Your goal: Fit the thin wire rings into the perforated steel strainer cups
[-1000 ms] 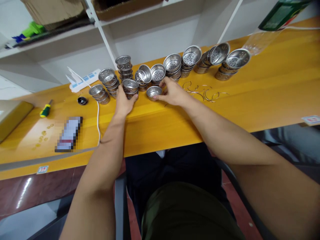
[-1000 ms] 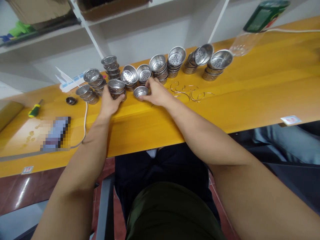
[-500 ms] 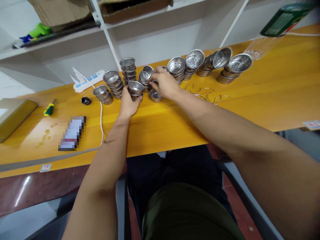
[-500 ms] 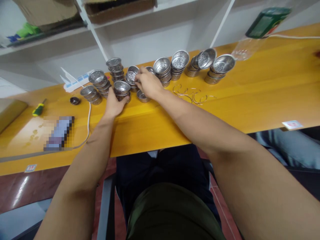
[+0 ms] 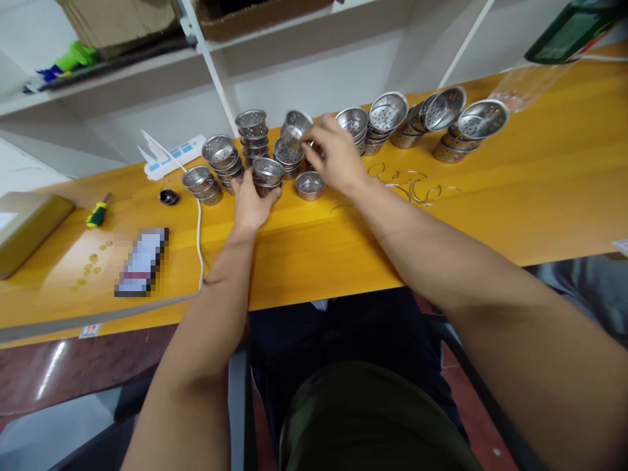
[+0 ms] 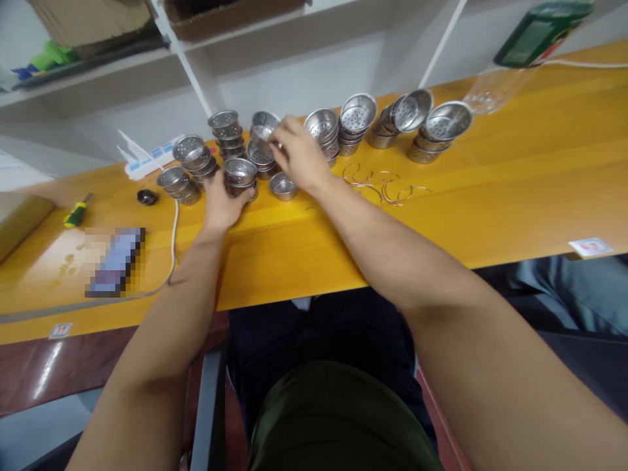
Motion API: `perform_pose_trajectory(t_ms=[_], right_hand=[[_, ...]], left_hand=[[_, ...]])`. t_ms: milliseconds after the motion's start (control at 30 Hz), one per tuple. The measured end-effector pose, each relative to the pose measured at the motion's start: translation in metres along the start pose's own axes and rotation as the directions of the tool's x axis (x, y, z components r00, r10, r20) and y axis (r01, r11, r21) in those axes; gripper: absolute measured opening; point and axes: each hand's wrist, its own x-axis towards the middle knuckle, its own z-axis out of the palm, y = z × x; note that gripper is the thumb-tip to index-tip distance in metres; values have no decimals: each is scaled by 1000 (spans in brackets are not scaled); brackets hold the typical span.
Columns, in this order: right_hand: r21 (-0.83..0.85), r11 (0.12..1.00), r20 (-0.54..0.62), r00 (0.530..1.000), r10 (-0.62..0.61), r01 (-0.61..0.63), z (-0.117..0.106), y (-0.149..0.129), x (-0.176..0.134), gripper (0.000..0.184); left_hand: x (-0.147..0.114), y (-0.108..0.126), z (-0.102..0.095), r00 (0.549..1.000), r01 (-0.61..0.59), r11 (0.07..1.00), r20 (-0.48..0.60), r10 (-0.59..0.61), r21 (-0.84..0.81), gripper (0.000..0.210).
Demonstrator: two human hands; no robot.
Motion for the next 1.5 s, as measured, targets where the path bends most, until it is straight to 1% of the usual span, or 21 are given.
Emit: perform_pose_trajectory(t_ms=[67, 167, 267, 367, 433, 500, 600, 667, 700, 767, 833, 867, 900, 933, 967, 1033, 1067, 1167, 1300, 1400, 1500], right_hand=[[-31, 1000, 83, 997, 2, 1, 16, 2, 0, 50], [-63, 998, 101, 994, 31, -25, 31, 10, 3, 42], [-83, 996, 73, 997, 34, -28, 34, 18, 6, 43], [-81, 997, 54, 998, 12, -7, 28, 19, 7, 47], [-85, 996, 41, 999, 1, 3, 21, 10, 9, 47], [-107, 994, 20, 1000, -16, 18, 13, -7, 16, 38], [-166, 983, -8, 997, -81, 79, 4, -39, 42, 28], [-198, 975, 32, 995, -94, 99, 3, -59, 69, 38], [-220, 971, 77, 994, -78, 93, 4, -67, 85, 50], [-297, 953, 231, 973, 8, 63, 12, -78, 117, 89], [-370, 928, 403, 909, 107, 55, 23, -79, 147, 131], [-394, 917, 459, 876, 148, 52, 30, -77, 159, 144], [-402, 914, 499, 849, 175, 48, 37, -72, 169, 147], [-402, 915, 526, 829, 192, 44, 44, -67, 176, 142], [-395, 918, 538, 820, 196, 39, 51, -62, 182, 129], [-379, 925, 532, 826, 186, 36, 61, -51, 186, 98], [-376, 926, 516, 838, 179, 34, 65, -47, 185, 89], [-369, 929, 460, 874, 155, 30, 73, -40, 178, 95], [-324, 945, 430, 896, 107, 43, 71, -44, 166, 92], [-299, 953, 367, 928, 71, 46, 53, -54, 160, 105], [-201, 977, 270, 963, -14, 71, 16, -64, 157, 106]], left_hand=[[2, -5, 4, 1000, 24, 1000, -17, -24, -9, 91], [5, -12, 13, 999, 52, 995, -6, -52, -81, 90], [3, -11, 23, 995, 80, 980, 79, -67, -182, 82], [-1, -1, 29, 990, 72, 973, 136, -43, -220, 72], [-2, 6, 28, 988, 64, 972, 151, -30, -225, 63], [-3, 11, 26, 989, 62, 976, 145, -32, -207, 54], [-2, 15, 19, 992, 53, 987, 123, -34, -151, 43], [-3, 18, 15, 992, 45, 991, 119, -31, -122, 40], [-4, 20, 13, 992, 44, 993, 122, -30, -112, 40], [-6, 25, 11, 991, 42, 995, 130, -30, -94, 41], [-9, 31, 9, 990, 37, 996, 137, -26, -77, 40], [-11, 33, 9, 990, 31, 997, 139, -21, -70, 39], [-12, 35, 9, 990, 25, 998, 140, -16, -64, 38], [-13, 36, 9, 990, 21, 998, 140, -12, -62, 37], [-13, 37, 9, 990, 17, 998, 138, -8, -63, 36], [-13, 37, 10, 991, 9, 997, 131, 1, -74, 36], [-12, 36, 10, 992, 5, 997, 129, 6, -80, 36], [-12, 33, 10, 992, -8, 996, 122, 18, -87, 37], [-12, 31, 11, 994, -17, 997, 110, 25, -72, 36], [-11, 24, 13, 995, -46, 996, 89, 53, -81, 36], [-5, 11, 19, 993, -114, 986, 25, 118, -120, 34]])
